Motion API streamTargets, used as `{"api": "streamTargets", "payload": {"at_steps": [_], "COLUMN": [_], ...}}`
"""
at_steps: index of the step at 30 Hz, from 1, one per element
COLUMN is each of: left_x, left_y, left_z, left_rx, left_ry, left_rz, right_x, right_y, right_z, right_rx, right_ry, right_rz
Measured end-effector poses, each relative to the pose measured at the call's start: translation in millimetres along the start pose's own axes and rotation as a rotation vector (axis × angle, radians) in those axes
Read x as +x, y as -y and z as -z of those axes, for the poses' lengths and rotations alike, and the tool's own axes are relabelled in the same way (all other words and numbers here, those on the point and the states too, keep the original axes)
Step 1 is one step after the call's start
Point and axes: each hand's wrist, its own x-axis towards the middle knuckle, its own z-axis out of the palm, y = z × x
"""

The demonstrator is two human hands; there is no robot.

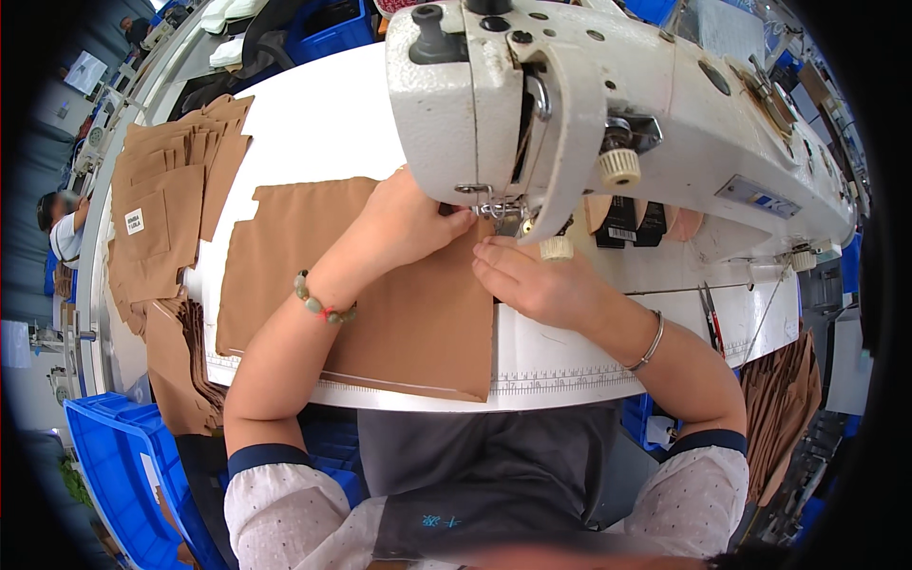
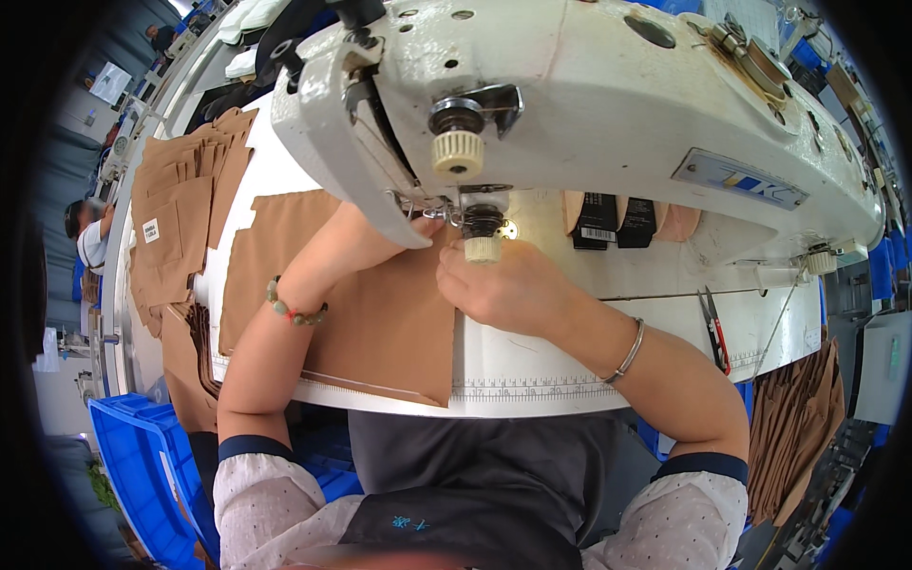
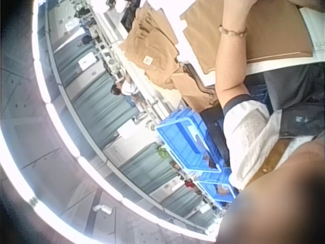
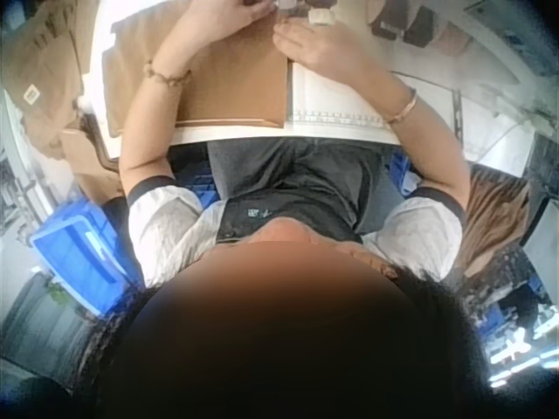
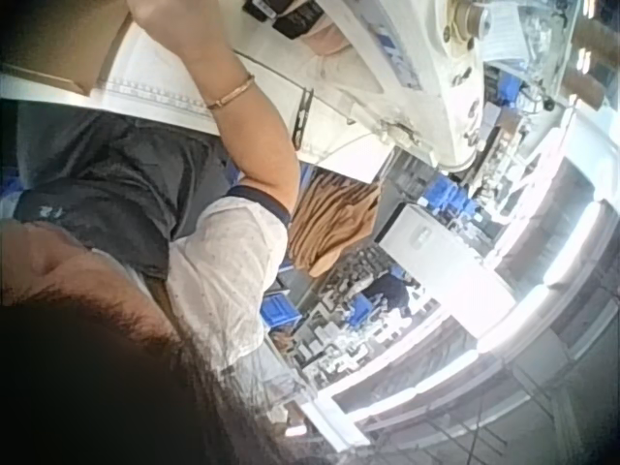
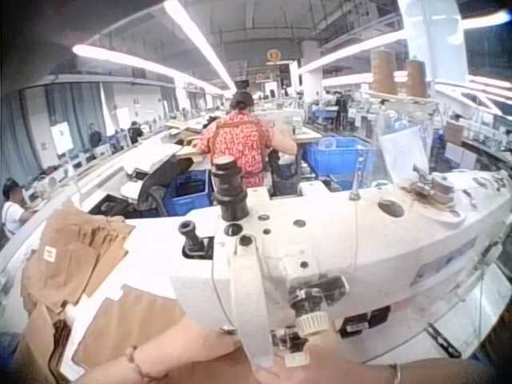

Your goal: Sewing pieces of brown leather or fabric together using an industrial sewing machine.

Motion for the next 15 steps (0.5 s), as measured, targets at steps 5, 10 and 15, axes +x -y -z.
{"api": "streamTargets", "payload": {"at_steps": [5, 10, 15], "left_x": [3.3, 2.7, 1.6], "left_y": [4.8, 4.6, -0.6], "left_z": [0.4, 0.6, 2.0], "left_rx": [0.030, 0.067, 0.014], "left_ry": [0.024, 0.018, 0.015], "left_rz": [-0.003, -0.006, 0.054], "right_x": [0.9, 0.7, -1.4], "right_y": [-2.1, -2.1, -1.1], "right_z": [-1.3, -1.4, 4.9], "right_rx": [0.035, 0.042, 0.053], "right_ry": [-0.013, -0.008, 0.106], "right_rz": [-0.002, -0.009, -0.044]}}
